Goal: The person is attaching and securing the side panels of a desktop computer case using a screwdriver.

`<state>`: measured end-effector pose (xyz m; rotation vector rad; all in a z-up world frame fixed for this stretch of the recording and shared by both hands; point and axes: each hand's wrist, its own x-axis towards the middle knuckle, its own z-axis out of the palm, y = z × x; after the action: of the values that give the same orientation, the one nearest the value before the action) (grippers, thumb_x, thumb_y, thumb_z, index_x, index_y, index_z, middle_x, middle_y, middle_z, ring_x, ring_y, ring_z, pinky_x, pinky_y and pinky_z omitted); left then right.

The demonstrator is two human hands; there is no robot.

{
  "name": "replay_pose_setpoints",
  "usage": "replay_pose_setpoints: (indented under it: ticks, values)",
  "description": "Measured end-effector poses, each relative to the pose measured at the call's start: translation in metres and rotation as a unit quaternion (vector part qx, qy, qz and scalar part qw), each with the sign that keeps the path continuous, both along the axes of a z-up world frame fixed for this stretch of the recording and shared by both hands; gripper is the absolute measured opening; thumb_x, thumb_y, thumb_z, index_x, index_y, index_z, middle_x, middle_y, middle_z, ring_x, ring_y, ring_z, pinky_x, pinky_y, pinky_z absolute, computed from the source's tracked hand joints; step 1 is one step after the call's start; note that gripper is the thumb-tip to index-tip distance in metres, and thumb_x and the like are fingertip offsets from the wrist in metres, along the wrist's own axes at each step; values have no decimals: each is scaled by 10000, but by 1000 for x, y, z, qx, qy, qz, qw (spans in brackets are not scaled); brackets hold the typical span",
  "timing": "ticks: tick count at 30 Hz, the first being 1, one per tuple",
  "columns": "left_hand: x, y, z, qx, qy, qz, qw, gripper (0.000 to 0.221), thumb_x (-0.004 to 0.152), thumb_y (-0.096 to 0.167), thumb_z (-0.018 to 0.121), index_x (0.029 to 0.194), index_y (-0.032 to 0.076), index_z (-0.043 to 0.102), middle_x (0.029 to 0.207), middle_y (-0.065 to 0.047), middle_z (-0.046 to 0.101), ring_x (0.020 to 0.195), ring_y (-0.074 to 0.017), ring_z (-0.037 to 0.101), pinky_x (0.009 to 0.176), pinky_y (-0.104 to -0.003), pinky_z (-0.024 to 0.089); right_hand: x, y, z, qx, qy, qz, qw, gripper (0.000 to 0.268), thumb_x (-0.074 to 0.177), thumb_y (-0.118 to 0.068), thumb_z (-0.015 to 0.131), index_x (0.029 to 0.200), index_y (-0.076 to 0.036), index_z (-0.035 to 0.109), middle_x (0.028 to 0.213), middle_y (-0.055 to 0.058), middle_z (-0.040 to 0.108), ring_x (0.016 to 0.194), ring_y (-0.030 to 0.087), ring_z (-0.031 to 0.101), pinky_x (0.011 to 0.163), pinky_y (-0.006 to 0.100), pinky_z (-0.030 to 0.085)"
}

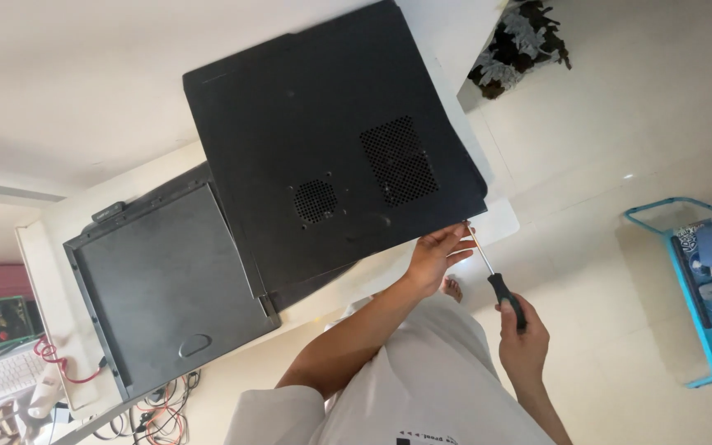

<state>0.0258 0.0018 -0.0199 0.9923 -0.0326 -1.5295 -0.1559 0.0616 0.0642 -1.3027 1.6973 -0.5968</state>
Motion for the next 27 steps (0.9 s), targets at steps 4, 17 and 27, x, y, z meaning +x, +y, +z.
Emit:
replay_pose_setpoints:
  ticks: [4,17,27]
  values:
    - [14,6,16,-25,-2,-38,999,340,1030,247,588,1278,29,670,1250,-145,700,1020,-266,707,937,-368,596,15,6,-9,53,-71,-63,994,433,1136,-323,431,846,-22,546,797,84,619,521,125,347,477,288,273]
    - [35,5,50,-4,36,-131,991,870,963,698,325,1442,9,556,1442,-97,599,1128,-198,592,893,-368,535,22,-4,2,34,-134,-169,976,255,1114,-297,545,1046,-59,604,860,98,579,554,127,370,488,259,278]
    - [34,4,24,-83,85,-154,981,907,963,784,242,1458,86,540,1478,-33,565,1166,-195,578,869,-369,499,14,-3,-4,29,-166,-168,971,215,1035,-179,649,1202,-53,604,960,110,614,640,131,395,564,262,331]
